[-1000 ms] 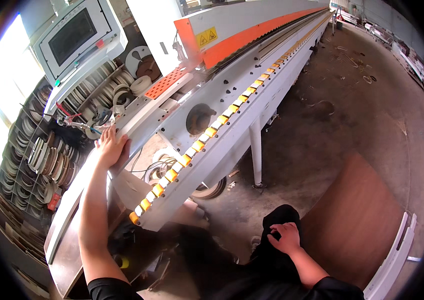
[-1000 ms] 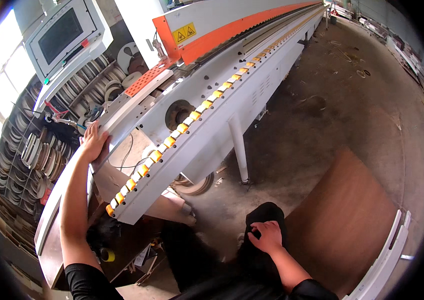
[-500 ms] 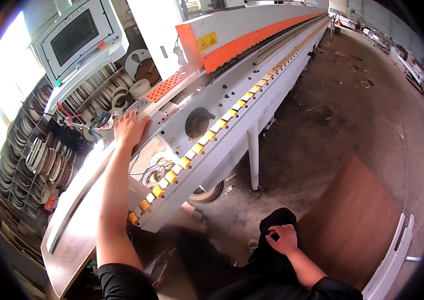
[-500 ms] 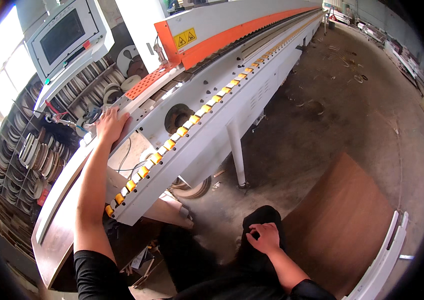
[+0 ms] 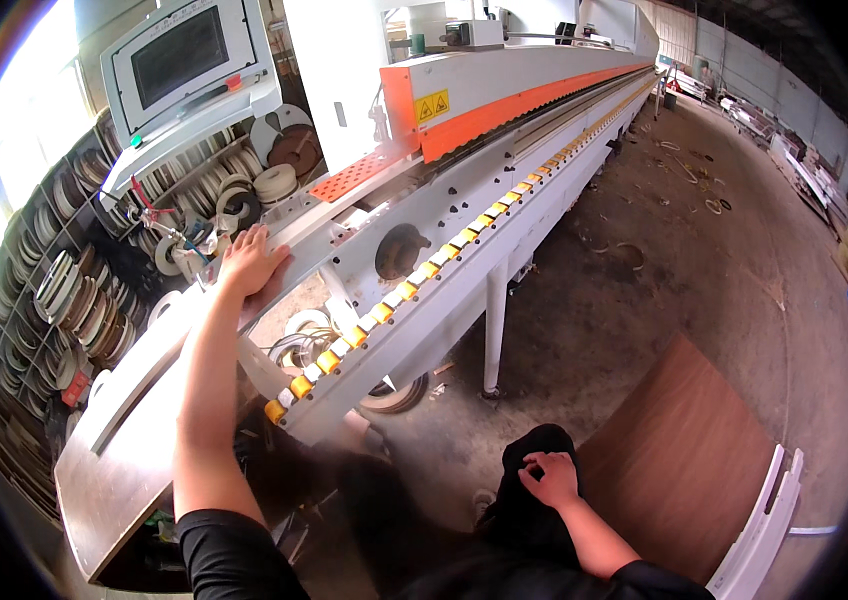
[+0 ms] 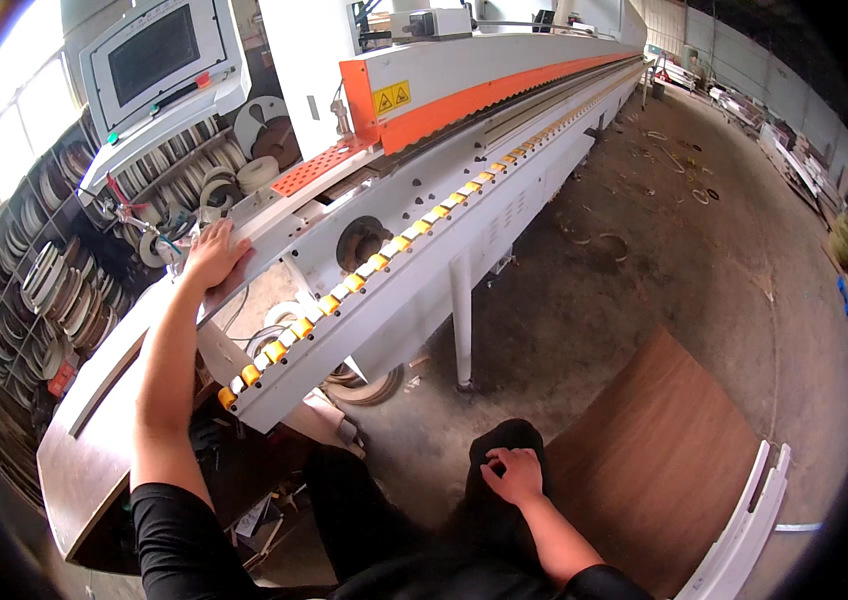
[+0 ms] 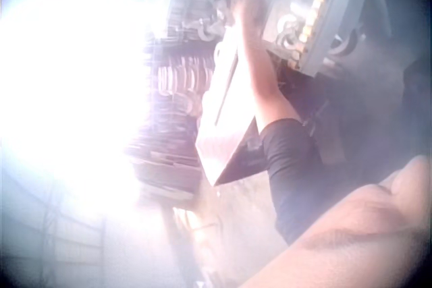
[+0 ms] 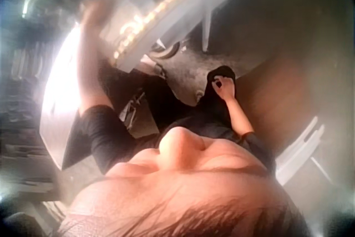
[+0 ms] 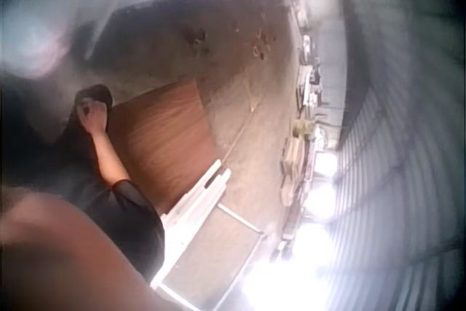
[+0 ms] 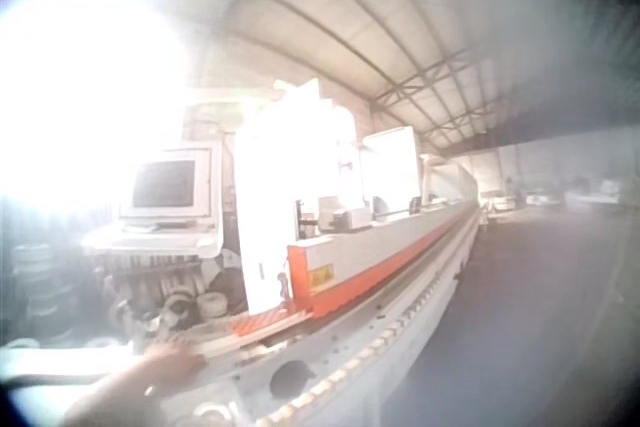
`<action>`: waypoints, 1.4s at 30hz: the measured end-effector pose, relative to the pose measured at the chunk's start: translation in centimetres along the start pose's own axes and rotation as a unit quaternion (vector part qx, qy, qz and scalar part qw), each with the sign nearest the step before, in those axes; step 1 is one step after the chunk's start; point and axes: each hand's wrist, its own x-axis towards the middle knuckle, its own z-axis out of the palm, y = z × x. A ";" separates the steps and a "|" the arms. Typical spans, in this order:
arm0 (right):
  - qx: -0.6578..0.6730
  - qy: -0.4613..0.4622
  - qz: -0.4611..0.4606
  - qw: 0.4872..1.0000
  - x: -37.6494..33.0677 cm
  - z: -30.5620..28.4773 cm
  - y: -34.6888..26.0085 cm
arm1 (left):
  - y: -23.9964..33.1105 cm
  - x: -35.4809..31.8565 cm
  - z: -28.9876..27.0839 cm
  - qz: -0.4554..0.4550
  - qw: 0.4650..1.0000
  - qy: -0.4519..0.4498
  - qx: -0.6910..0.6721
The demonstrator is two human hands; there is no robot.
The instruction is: The person repeatedly picks up long white plastic strips from a stack on the floor and feeds them one by one into a long industrial machine with a roller conveyor. The person handles the strips by hand, placing them onto the machine's intake area.
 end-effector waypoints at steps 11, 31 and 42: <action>-0.002 0.020 -0.017 1.000 0.0 0.2 -0.5 | -7.8 -5.6 -2.8 -0.122 0.992 -0.035 0.000; -0.039 -0.003 -0.005 0.999 0.5 0.8 -0.7 | -6.6 -5.9 -2.2 -0.042 0.999 0.028 0.014; -0.039 0.024 -0.024 0.999 0.3 0.9 -0.5 | -5.8 -6.2 -2.6 -0.041 0.999 0.033 0.006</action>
